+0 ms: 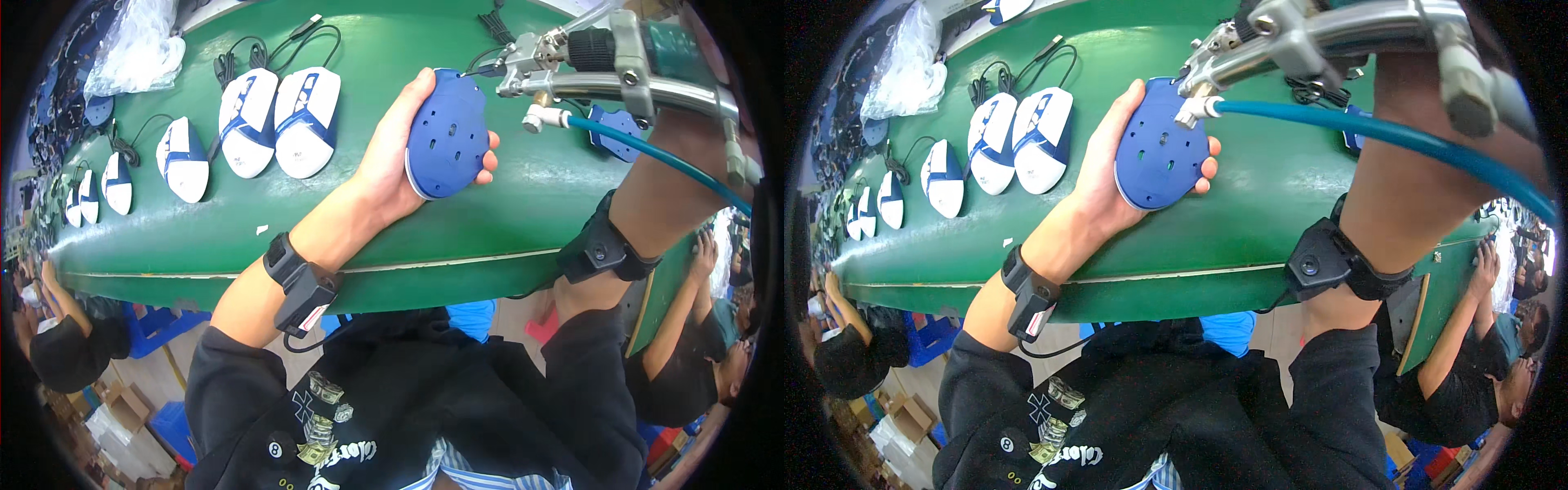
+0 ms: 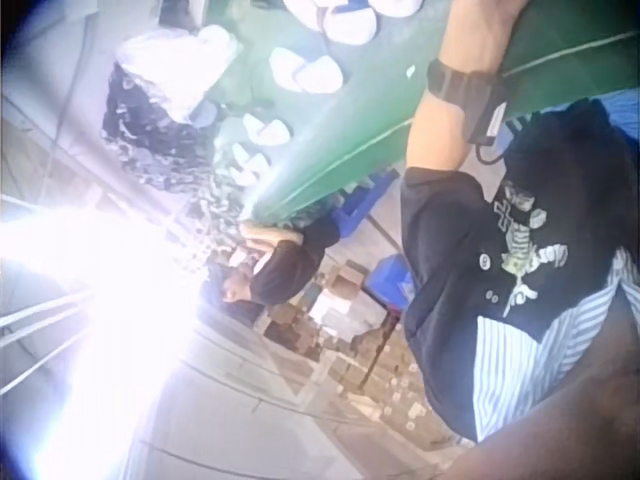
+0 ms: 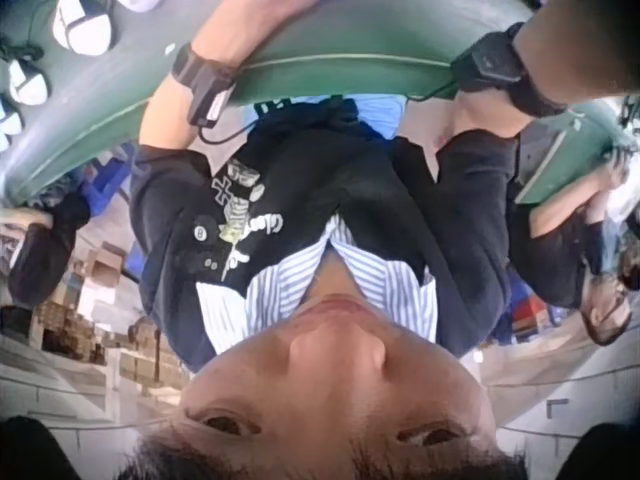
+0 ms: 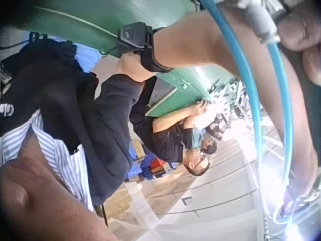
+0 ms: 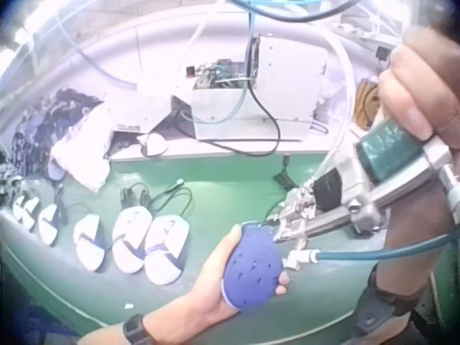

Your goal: Using a pneumatic screwdriver to secure screws onto the bottom plates of computer mice on an assembly line.

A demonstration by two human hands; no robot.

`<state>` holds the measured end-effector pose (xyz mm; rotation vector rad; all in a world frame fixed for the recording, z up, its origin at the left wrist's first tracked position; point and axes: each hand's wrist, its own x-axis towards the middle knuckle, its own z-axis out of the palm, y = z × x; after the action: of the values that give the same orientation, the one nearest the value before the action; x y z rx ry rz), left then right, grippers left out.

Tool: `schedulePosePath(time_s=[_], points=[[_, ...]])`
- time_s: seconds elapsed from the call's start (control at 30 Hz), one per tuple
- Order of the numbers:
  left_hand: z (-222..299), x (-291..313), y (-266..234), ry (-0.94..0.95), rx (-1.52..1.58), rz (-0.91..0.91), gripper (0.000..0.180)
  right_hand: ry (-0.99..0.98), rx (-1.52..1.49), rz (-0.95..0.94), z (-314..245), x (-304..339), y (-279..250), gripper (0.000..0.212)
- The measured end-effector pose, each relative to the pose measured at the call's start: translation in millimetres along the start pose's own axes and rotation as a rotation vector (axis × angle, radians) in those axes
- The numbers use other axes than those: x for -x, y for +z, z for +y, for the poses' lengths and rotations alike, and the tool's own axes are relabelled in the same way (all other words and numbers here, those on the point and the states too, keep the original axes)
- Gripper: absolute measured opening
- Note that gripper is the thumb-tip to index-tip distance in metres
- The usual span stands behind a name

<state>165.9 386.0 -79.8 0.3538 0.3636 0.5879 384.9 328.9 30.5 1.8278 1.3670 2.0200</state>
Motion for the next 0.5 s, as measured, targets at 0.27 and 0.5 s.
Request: schedulePosePath(time_s=[0.27, 0.5], points=[[1, 4, -7, 0.028, -0.05, 0.003, 0.059, -0.306, 0.528, -0.044, 7, -3, -1, 0.022], [5, 21, 6, -0.015, 0.036, -0.045, 0.059, -0.465, 1.95, -0.017, 38, -75, -29, 0.028]])
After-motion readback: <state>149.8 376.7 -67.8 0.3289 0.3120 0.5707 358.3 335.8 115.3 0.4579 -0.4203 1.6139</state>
